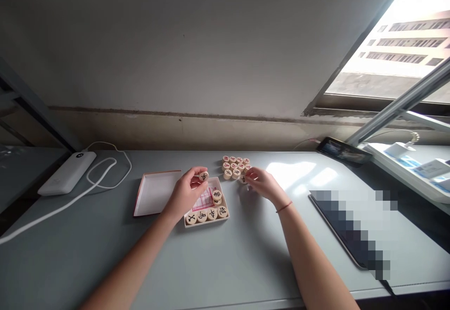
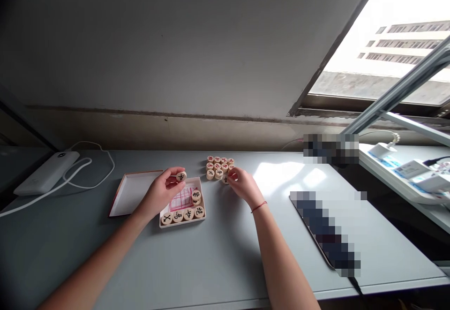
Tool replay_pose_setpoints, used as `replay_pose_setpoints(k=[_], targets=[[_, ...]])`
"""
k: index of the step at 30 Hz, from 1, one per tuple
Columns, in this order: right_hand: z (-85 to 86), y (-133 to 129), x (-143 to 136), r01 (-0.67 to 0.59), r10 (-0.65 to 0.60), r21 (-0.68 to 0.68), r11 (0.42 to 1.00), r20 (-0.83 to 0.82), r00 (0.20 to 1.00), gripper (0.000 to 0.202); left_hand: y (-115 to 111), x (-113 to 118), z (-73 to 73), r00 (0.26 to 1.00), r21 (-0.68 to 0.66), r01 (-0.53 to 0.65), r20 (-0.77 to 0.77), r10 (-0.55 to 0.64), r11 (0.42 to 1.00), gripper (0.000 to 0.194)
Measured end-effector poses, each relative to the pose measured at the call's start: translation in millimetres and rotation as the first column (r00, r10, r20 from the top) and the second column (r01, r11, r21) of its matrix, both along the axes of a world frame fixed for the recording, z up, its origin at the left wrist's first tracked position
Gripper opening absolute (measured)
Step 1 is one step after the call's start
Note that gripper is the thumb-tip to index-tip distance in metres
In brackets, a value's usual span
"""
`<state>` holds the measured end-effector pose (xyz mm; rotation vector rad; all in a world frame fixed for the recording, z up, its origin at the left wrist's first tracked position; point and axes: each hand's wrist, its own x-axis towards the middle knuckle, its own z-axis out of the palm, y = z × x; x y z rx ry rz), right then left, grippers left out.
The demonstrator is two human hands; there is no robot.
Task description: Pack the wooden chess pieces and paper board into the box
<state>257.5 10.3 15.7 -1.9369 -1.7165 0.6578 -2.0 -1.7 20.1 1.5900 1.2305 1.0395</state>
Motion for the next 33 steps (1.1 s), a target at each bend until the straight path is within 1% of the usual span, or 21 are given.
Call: replay_pose_setpoints(k=[2,3,4,5,6,7,8,10,11,13,14,16,18,19,21,24,28,33], targets=[[1.4,-2.1,-5.1,0.029,-0.032,0.044,0.999,0.089,0.995,0.007,-2.2,1.9,0.7,0.998,0.037,0.007,-0.060,-0.004,0.999,0.028],[4.2,-5.3,-10.9,0.024,-0.033,0.089,0.996,0.095,0.995,0.008,-4.0,3.6,1.0,0.994,0.076,0.012,-0.110,-0.003,0.997,0.028],[8.0,-10.0,-18.7,-0.003,-0.006,0.138,0.990,0.065,0.998,0.010,-6.1,5.7,1.1,0.986,0.127,0.022,-0.168,0.000,0.992,0.026],[12.3,-16.0,-28.3,-0.047,0.047,0.189,0.981,0.003,0.999,0.013,-8.5,8.0,0.7,0.974,0.185,0.042,-0.227,0.001,0.982,0.025],[16.5,-22.9,-39.0,-0.110,0.132,0.231,0.967,-0.084,0.988,0.017,-10.9,10.5,-0.1,0.960,0.242,0.073,-0.281,-0.002,0.968,0.024],[20.2,-30.2,-50.2,-0.173,0.222,0.264,0.949,-0.168,0.960,0.020,-13.2,12.8,-1.3,0.946,0.295,0.109,-0.324,-0.008,0.949,0.023],[23.0,-37.0,-60.8,-0.215,0.285,0.298,0.930,-0.213,0.935,0.022,-15.2,14.9,-2.9,0.936,0.341,0.145,-0.352,-0.017,0.929,0.021],[25.3,-46.9,-76.4,-0.250,0.332,0.325,0.912,-0.229,0.915,0.019,-17.8,17.7,-6.6,0.928,0.400,0.202,-0.369,-0.045,0.894,0.020],[24.7,-49.1,-79.7,-0.250,0.333,0.331,0.910,-0.226,0.915,0.016,-18.2,18.3,-8.3,0.928,0.418,0.216,-0.370,-0.052,0.882,0.022],[20.9,-47.6,-75.8,-0.201,0.284,0.338,0.919,-0.217,0.934,0.013,-17.4,17.6,-10.5,0.915,0.435,0.226,-0.401,-0.037,0.872,0.027],[18.0,-44.5,-69.3,-0.150,0.231,0.346,0.926,-0.206,0.951,0.014,-16.4,16.6,-10.9,0.900,0.433,0.230,-0.436,-0.020,0.871,0.031],[11.3,-36.1,-51.3,-0.014,0.074,0.367,0.930,-0.152,0.986,0.015,-14.1,13.9,-10.5,0.851,0.411,0.248,-0.526,0.006,0.877,0.035],[4.5,-28.0,-33.7,0.082,-0.060,0.366,0.927,-0.070,0.996,0.015,-12.2,11.4,-9.6,0.799,0.365,0.270,-0.601,0.004,0.891,0.030],[1.4,-25.0,-27.0,0.099,-0.093,0.348,0.932,-0.034,0.995,0.014,-11.6,10.6,-9.3,0.780,0.339,0.282,-0.626,-0.008,0.898,0.025],[-4.1,-21.3,-19.4,0.087,-0.097,0.280,0.956,0.021,0.995,0.012,-11.1,10.0,-9.4,0.758,0.294,0.304,-0.650,-0.043,0.906,0.021],[-11.3,-19.7,-18.6,0.033,-0.053,0.193,0.981,0.098,0.994,0.009,-11.2,10.6,-11.2,0.762,0.262,0.336,-0.640,-0.098,0.905,0.022],[-20.0,-17.3,-21.1,0.017,-0.055,0.208,0.978,0.177,0.983,0.012,-11.1,11.0,-14.6,0.754,0.225,0.357,-0.642,-0.137,0.907,0.023],[-27.6,-12.1,-21.5,0.065,-0.103,0.235,0.970,0.153,0.983,0.018,-11.2,11.7,-15.3,0.747,0.191,0.360,-0.645,-0.160,0.913,0.025]])
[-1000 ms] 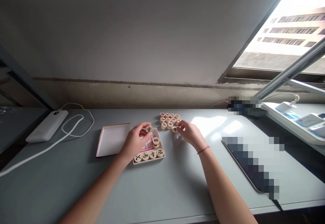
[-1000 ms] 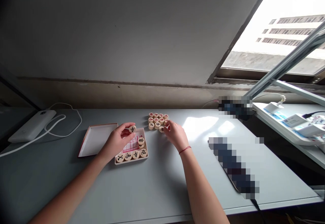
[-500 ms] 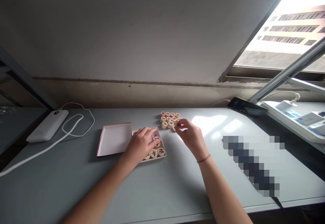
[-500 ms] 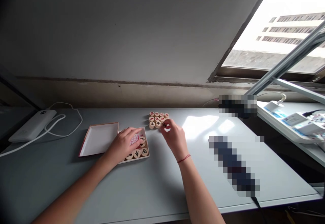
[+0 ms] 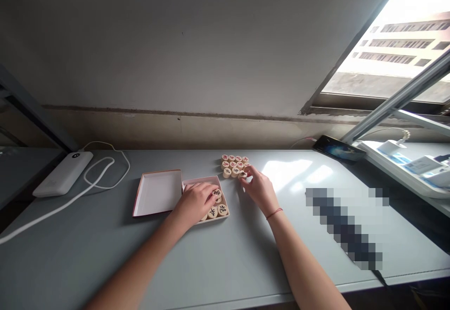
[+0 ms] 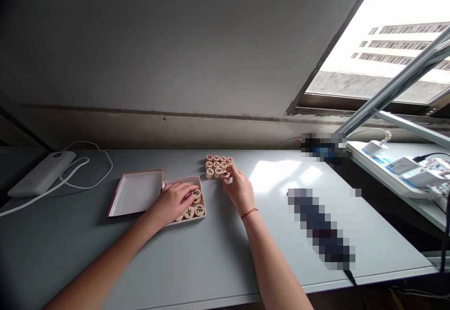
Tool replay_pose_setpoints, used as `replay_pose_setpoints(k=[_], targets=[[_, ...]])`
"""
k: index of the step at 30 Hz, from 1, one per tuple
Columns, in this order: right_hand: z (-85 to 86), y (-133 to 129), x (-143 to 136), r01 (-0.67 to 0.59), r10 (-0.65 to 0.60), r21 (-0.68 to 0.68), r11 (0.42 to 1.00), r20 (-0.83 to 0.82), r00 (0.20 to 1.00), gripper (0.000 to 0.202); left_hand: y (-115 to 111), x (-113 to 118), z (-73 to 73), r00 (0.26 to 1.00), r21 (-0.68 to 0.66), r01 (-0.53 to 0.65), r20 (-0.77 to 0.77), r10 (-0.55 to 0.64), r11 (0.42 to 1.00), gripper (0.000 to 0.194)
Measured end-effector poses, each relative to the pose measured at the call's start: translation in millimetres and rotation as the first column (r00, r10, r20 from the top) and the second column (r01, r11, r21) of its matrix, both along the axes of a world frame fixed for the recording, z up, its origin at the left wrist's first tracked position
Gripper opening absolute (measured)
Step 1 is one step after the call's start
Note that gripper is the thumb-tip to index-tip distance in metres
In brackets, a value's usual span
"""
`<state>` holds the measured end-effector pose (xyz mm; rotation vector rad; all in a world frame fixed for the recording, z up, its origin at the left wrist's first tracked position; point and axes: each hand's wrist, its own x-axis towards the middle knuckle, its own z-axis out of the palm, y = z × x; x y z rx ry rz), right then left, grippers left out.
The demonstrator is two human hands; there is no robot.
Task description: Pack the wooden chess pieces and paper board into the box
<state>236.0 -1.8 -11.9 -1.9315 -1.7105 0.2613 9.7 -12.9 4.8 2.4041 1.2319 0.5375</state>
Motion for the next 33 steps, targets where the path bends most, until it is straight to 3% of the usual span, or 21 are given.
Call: replay_pose_setpoints(k=[8,11,15,18,21,23,26,33], targets=[[5.7,0.8,0.4,0.031,-0.027,0.074,0.997,-0.044,0.999,0.014,-0.1,1.5,3.9,0.999,-0.051,0.008,0.038,-0.006,0.999,0.023],[18.7,-6.9,-10.0,-0.075,0.087,0.068,0.995,-0.202,0.975,0.021,0.9,1.8,2.7,0.996,-0.008,0.004,0.092,-0.003,1.000,0.021],[34.1,-18.9,-33.6,-0.408,0.329,-0.041,0.912,-0.522,0.787,0.031,0.5,3.5,2.3,0.982,0.125,-0.023,0.191,-0.002,0.992,0.023],[40.1,-21.7,-40.0,-0.510,0.343,-0.055,0.859,-0.677,0.651,0.035,-0.5,4.9,2.2,0.979,0.182,-0.029,0.206,-0.009,0.983,0.028],[41.4,-17.4,-24.1,-0.382,0.232,-0.067,0.922,-0.694,0.682,0.039,-0.7,5.1,0.2,0.988,0.159,-0.039,0.155,0.014,0.986,0.031],[38.7,-12.2,-4.6,-0.186,0.115,-0.057,0.981,-0.602,0.790,0.039,-0.5,4.7,-2.0,0.995,0.127,-0.051,0.093,0.039,0.991,0.027],[28.6,-4.4,22.5,0.042,-0.060,-0.054,0.998,-0.388,0.920,0.031,-0.5,4.2,-4.8,0.997,0.090,-0.072,-0.003,0.073,0.993,0.027],[8.7,2.5,33.0,0.158,-0.171,-0.100,0.982,-0.141,0.975,0.030,-2.8,4.7,-2.3,0.997,0.025,-0.070,-0.029,0.071,0.997,0.034]])
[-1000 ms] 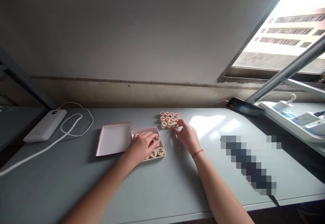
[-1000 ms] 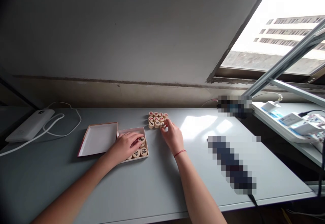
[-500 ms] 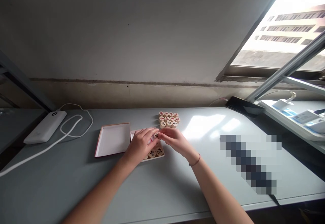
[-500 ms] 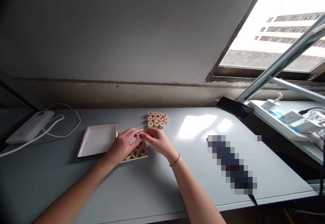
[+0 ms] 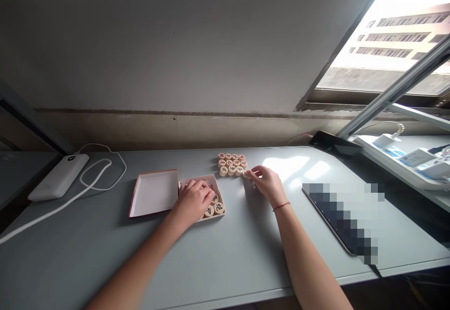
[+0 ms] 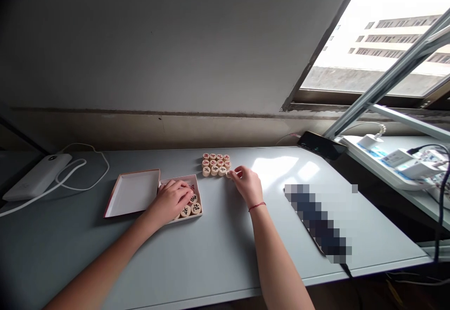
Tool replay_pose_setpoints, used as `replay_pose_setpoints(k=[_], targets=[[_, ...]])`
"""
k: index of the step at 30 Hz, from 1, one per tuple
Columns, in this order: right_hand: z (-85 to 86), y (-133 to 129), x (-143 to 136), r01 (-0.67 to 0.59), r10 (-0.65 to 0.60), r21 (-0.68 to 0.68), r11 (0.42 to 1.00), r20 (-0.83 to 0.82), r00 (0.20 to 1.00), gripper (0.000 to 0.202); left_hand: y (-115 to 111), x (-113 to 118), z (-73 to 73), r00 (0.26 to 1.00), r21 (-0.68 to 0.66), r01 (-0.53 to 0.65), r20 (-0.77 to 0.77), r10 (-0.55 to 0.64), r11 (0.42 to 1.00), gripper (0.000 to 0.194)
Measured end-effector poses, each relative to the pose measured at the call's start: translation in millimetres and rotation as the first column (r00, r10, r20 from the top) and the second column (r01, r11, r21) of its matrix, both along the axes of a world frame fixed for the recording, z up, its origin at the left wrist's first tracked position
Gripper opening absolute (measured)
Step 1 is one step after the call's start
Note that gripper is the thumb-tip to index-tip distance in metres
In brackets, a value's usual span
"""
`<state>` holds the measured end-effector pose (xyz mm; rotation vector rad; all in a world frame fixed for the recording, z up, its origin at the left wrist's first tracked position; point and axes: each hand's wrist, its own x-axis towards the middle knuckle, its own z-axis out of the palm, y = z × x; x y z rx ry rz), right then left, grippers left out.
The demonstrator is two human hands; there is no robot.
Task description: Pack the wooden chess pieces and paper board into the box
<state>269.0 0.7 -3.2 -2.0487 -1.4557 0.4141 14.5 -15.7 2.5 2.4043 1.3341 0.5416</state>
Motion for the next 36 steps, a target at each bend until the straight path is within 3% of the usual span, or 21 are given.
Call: replay_pose_setpoints(k=[3,6,12,15,19,25,29,31,33,36], targets=[[6.3,-2.7,-8.4,-0.026,0.026,0.078,0.997,0.004,1.000,0.033,-2.1,1.4,3.4,1.000,-0.063,-0.005,0.015,0.006,0.998,0.028],[17.4,-8.6,-23.6,-0.208,0.218,0.137,0.968,-0.060,0.974,0.032,-4.1,2.9,7.1,0.999,-0.101,0.004,0.039,0.000,0.995,0.022],[29.7,-20.7,-55.0,-0.570,0.583,0.126,0.812,-0.218,0.783,0.023,-4.8,4.1,13.1,0.999,-0.154,0.051,0.010,-0.050,0.987,0.013],[31.7,-23.3,-59.4,-0.664,0.656,0.081,0.744,-0.278,0.701,0.023,-3.4,3.7,14.1,0.999,-0.197,0.041,0.005,-0.040,0.980,0.010],[34.8,-25.3,-59.3,-0.697,0.678,0.083,0.712,-0.339,0.652,0.018,-0.4,2.9,14.4,0.994,-0.171,0.006,0.105,0.013,0.985,0.009],[30.8,-25.5,-64.5,-0.677,0.657,0.120,0.727,-0.407,0.634,0.019,-1.5,5.5,18.1,0.935,-0.105,-0.027,0.350,0.063,0.994,0.013],[28.0,-20.9,-56.0,-0.614,0.606,0.176,0.769,-0.508,0.612,0.022,-1.2,3.8,18.3,0.927,-0.075,-0.048,0.369,0.072,0.996,0.017],[26.7,-16.2,-41.9,-0.485,0.491,0.167,0.858,-0.538,0.685,0.028,2.6,-2.1,17.8,0.948,-0.018,-0.103,0.301,0.104,0.995,0.020],[23.5,-10.5,-24.1,-0.279,0.302,0.123,0.952,-0.512,0.804,0.031,7.9,-10.7,17.6,0.972,0.070,-0.171,0.178,0.156,0.983,0.022],[15.1,-3.1,-2.5,-0.061,0.072,0.040,0.997,-0.383,0.921,0.029,14.6,-23.8,18.7,0.955,0.114,-0.279,-0.069,0.288,0.953,0.024]])
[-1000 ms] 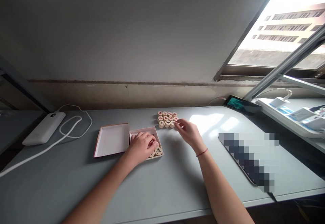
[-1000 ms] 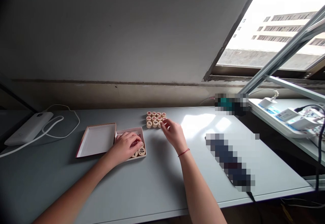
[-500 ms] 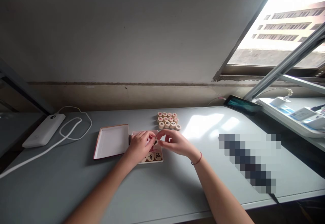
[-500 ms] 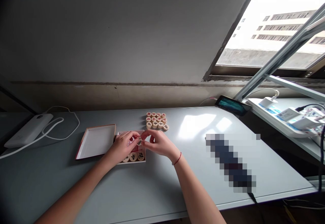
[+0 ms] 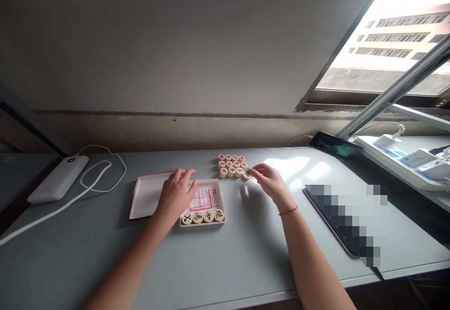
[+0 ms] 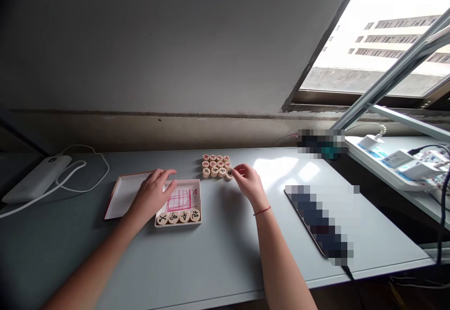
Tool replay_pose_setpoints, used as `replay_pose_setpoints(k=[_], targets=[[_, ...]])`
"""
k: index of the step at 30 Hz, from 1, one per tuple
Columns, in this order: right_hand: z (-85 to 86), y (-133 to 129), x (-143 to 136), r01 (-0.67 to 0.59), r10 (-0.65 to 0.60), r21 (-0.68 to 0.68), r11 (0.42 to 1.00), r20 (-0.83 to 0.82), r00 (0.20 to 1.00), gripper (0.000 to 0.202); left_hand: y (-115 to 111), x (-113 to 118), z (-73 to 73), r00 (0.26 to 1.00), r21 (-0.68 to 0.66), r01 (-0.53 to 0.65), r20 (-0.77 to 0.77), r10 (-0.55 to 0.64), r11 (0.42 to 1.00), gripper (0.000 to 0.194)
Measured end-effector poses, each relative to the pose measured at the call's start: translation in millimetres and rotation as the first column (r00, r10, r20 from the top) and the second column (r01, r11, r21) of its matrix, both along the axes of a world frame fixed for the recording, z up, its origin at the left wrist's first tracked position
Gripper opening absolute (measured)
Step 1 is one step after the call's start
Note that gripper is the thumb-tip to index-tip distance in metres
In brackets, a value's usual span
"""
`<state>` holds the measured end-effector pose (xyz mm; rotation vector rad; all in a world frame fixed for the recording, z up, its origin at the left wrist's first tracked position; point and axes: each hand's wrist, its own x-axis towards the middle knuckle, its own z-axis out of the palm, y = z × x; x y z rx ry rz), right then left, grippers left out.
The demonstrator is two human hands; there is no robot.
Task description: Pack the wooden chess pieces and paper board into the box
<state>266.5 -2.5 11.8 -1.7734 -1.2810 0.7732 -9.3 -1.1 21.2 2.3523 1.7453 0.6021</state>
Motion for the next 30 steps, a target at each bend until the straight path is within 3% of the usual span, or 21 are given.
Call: replay_pose_setpoints(k=[4,7,10,18,23,25,27,30], targets=[[-9.0,2.4,7.2,0.026,-0.011,-0.080,0.996,0.183,0.983,0.025,3.0,-8.6,0.3,0.979,-0.165,-0.150,-0.159,0.124,0.975,0.031],[-10.2,-0.3,5.4,0.029,-0.006,-0.089,0.996,0.249,0.968,0.024,4.4,-9.8,-2.9,0.977,-0.201,-0.163,-0.170,0.130,0.966,0.031],[-12.1,-2.5,4.7,-0.043,0.065,-0.082,0.996,0.291,0.954,0.028,7.2,-10.4,-8.3,0.975,-0.211,-0.160,-0.186,0.121,0.964,0.034],[-28.5,4.1,7.5,-0.151,0.099,0.071,0.986,0.481,0.871,0.018,11.3,-11.0,-14.2,0.969,-0.226,-0.170,-0.218,0.120,0.959,0.037],[-16.6,-1.0,-6.7,-0.109,-0.006,0.195,0.975,0.509,0.861,0.019,9.8,-9.4,-11.3,0.966,-0.238,-0.186,-0.222,0.133,0.953,0.035],[-6.9,-8.3,-30.4,-0.174,0.014,0.286,0.942,0.486,0.874,0.015,9.4,-8.8,-11.3,0.965,-0.235,-0.195,-0.220,0.144,0.952,0.033],[2.0,-18.1,-62.7,-0.381,0.208,0.314,0.870,0.467,0.860,0.013,9.5,-8.4,-11.9,0.963,-0.229,-0.204,-0.221,0.154,0.952,0.032],[10.3,-33.0,-111.1,-0.712,0.505,0.202,0.672,0.579,0.640,0.010,10.5,-8.2,-12.9,0.960,-0.228,-0.217,-0.225,0.166,0.949,0.031]])
